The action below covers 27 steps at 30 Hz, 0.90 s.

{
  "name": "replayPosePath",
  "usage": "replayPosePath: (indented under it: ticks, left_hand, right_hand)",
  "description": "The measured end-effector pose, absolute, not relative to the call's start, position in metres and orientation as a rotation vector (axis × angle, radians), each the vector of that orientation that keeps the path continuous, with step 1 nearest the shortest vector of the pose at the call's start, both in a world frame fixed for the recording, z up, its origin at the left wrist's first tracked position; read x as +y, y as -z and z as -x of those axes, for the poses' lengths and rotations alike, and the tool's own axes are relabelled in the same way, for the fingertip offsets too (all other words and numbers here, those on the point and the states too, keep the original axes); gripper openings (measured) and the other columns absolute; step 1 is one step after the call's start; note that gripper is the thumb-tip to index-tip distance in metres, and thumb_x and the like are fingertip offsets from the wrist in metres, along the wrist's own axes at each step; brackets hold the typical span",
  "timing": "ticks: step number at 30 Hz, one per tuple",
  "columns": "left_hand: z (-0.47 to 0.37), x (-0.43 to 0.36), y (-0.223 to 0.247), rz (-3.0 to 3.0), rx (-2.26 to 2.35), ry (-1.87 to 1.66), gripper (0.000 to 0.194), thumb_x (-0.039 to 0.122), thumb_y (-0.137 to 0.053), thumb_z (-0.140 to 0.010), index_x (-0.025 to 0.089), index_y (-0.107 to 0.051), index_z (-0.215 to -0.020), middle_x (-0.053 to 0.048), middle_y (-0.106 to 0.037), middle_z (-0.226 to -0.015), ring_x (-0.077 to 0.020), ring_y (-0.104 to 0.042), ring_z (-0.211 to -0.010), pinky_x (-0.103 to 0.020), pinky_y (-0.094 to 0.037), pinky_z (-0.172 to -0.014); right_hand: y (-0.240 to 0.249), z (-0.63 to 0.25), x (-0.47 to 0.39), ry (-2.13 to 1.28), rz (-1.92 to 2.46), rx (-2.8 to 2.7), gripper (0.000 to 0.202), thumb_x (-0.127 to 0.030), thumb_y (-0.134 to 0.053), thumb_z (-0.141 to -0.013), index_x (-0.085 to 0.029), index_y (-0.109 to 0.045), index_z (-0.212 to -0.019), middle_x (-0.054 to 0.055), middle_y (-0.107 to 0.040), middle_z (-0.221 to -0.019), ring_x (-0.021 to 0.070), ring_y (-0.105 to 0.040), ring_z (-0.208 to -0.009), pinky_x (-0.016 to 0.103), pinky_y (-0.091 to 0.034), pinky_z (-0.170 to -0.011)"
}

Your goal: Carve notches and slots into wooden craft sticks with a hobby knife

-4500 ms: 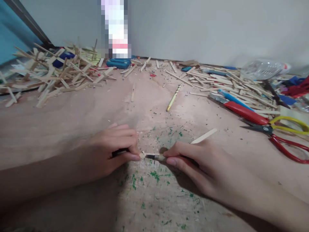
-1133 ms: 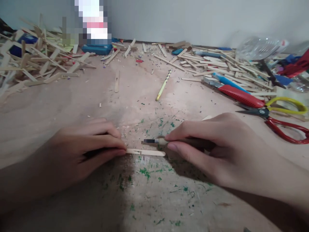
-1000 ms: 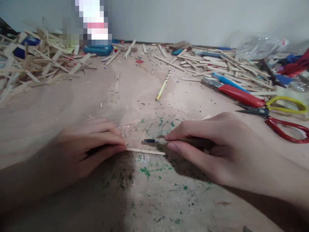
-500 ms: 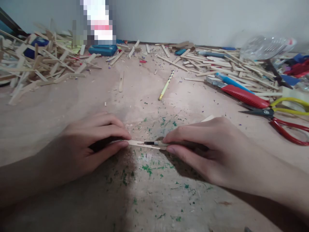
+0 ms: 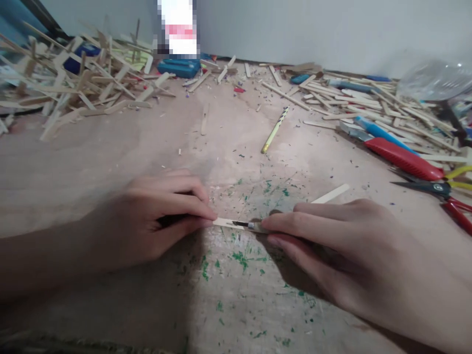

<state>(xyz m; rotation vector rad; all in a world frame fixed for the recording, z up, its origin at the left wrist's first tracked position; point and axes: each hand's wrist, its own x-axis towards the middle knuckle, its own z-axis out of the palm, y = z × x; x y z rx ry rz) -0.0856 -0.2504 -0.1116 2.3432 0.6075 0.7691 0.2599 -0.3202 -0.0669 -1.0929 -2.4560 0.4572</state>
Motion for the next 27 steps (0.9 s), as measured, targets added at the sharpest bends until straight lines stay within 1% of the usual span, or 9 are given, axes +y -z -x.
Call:
replayPosePath:
  ticks: [5, 9, 11, 13, 16, 18, 20, 23, 27]
  left_hand:
    - [0.082, -0.251, 0.102, -2.312, 0.677, -0.69, 0.026, -0.001, -0.077, -0.114, 0.018, -0.091, -0.103, 0.002, -0.086, -0.102, -0.0125, -0.079, -0.092, -0.027, -0.055, -0.085]
    - [0.082, -0.249, 0.098, -2.301, 0.664, -0.687, 0.026, -0.002, -0.08, -0.114, 0.017, -0.09, -0.1, 0.002, -0.086, -0.1, -0.0117, -0.078, -0.091, -0.026, -0.055, -0.086]
    - [0.082, -0.248, 0.1, -2.298, 0.657, -0.681, 0.026, -0.002, -0.08, -0.115, 0.018, -0.09, -0.1, 0.002, -0.086, -0.1, -0.0125, -0.079, -0.092, -0.026, -0.055, -0.088]
    - [0.083, -0.248, 0.105, -2.29, 0.652, -0.698, 0.027, 0.001, -0.078, -0.116, 0.019, -0.088, -0.099, 0.002, -0.085, -0.1, -0.0136, -0.079, -0.092, -0.028, -0.055, -0.088]
    - [0.084, -0.249, 0.114, -2.263, 0.638, -0.761, 0.026, 0.006, -0.075, -0.117, 0.023, -0.086, -0.099, 0.002, -0.085, -0.1, -0.0151, -0.078, -0.091, -0.031, -0.054, -0.087]
    - [0.084, -0.249, 0.118, -2.25, 0.632, -0.782, 0.025, 0.01, -0.074, -0.117, 0.024, -0.086, -0.1, 0.002, -0.085, -0.1, -0.0159, -0.077, -0.092, -0.032, -0.054, -0.088]
    - [0.084, -0.249, 0.119, -2.248, 0.631, -0.768, 0.024, 0.012, -0.074, -0.117, 0.025, -0.086, -0.101, 0.002, -0.085, -0.101, -0.0169, -0.078, -0.092, -0.034, -0.055, -0.088]
    - [0.083, -0.248, 0.115, -2.246, 0.665, -0.719, 0.026, 0.012, -0.073, -0.115, 0.027, -0.084, -0.097, 0.001, -0.086, -0.1, -0.0193, -0.08, -0.092, -0.037, -0.058, -0.088]
    - [0.083, -0.248, 0.113, -2.253, 0.693, -0.678, 0.027, 0.01, -0.073, -0.115, 0.028, -0.083, -0.097, 0.001, -0.087, -0.101, -0.0201, -0.08, -0.092, -0.037, -0.06, -0.09]
  right_hand:
    - [0.077, -0.264, -0.316, -0.353, 1.001, -2.493, 0.029, -0.033, -0.057, -0.137, -0.042, -0.082, -0.147, -0.003, -0.096, -0.102, 0.0185, -0.085, -0.069, 0.038, -0.052, -0.051]
    - [0.08, -0.262, -0.314, -0.302, 0.995, -2.511, 0.024, -0.036, -0.056, -0.138, -0.04, -0.079, -0.143, -0.003, -0.096, -0.103, 0.0163, -0.084, -0.068, 0.035, -0.055, -0.054]
    - [0.079, -0.258, -0.317, -0.281, 1.022, -2.518, 0.022, -0.036, -0.06, -0.137, -0.04, -0.08, -0.143, -0.004, -0.095, -0.102, 0.0153, -0.084, -0.069, 0.031, -0.059, -0.058]
    - [0.078, -0.256, -0.322, -0.292, 1.081, -2.513, 0.02, -0.043, -0.069, -0.133, -0.039, -0.086, -0.143, -0.001, -0.094, -0.101, 0.0172, -0.085, -0.072, 0.03, -0.063, -0.063]
    - [0.076, -0.26, -0.331, -0.331, 1.192, -2.492, 0.032, -0.061, -0.086, -0.12, -0.036, -0.095, -0.138, 0.005, -0.093, -0.1, 0.0231, -0.084, -0.078, 0.034, -0.067, -0.067]
    - [0.075, -0.265, -0.335, -0.34, 1.23, -2.479, 0.04, -0.069, -0.089, -0.116, -0.035, -0.097, -0.136, 0.007, -0.091, -0.098, 0.0248, -0.084, -0.08, 0.034, -0.067, -0.068]
    - [0.076, -0.268, -0.337, -0.359, 1.253, -2.467, 0.043, -0.071, -0.089, -0.115, -0.034, -0.098, -0.135, 0.008, -0.091, -0.096, 0.0253, -0.084, -0.08, 0.034, -0.067, -0.068]
    - [0.076, -0.266, -0.336, -0.415, 1.27, -2.434, 0.038, -0.064, -0.089, -0.117, -0.033, -0.098, -0.136, 0.007, -0.091, -0.094, 0.0239, -0.084, -0.076, 0.033, -0.066, -0.066]
    - [0.075, -0.255, -0.332, -0.532, 1.199, -2.366, 0.018, -0.041, -0.082, -0.126, -0.033, -0.095, -0.135, 0.001, -0.093, -0.09, 0.0158, -0.081, -0.063, 0.027, -0.059, -0.057]
